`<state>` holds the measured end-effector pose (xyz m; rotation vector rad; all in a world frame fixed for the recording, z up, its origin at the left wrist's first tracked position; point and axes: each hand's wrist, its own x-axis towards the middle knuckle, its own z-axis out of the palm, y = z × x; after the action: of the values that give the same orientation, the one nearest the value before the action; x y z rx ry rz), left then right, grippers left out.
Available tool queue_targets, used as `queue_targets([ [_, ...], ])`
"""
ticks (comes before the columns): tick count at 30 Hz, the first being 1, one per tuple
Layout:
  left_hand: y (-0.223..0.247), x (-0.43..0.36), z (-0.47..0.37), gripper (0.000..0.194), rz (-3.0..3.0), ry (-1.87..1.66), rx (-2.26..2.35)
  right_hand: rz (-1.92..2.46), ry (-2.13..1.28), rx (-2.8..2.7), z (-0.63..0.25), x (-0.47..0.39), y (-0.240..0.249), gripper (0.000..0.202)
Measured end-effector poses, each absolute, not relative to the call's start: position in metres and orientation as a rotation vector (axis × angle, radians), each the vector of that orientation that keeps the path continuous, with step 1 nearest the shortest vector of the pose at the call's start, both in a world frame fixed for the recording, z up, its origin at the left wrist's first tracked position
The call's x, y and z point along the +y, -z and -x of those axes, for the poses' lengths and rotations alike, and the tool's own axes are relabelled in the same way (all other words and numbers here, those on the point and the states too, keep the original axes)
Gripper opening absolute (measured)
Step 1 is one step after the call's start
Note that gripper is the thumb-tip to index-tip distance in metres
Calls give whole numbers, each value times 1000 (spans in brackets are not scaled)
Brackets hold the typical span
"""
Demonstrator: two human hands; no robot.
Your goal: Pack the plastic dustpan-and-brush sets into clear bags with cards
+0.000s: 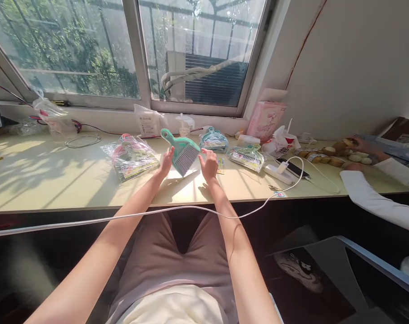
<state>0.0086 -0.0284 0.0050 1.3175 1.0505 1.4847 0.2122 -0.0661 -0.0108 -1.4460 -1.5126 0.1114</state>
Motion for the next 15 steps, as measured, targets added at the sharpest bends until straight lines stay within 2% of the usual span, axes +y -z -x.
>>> queue_targets([
  [7,2,-53,-23,40,-1622,-1452,1162,1367,-299,-1534,-147,-69,-1,45],
  [12,0,-55,-19,24,-1720,-1460,1166,1385,-297,-1632,-156,-58,-24,30],
  [15,1,-49,-20,34,-1709,-1428,1186,1399,-283,-1692,-166,-53,-32,26],
])
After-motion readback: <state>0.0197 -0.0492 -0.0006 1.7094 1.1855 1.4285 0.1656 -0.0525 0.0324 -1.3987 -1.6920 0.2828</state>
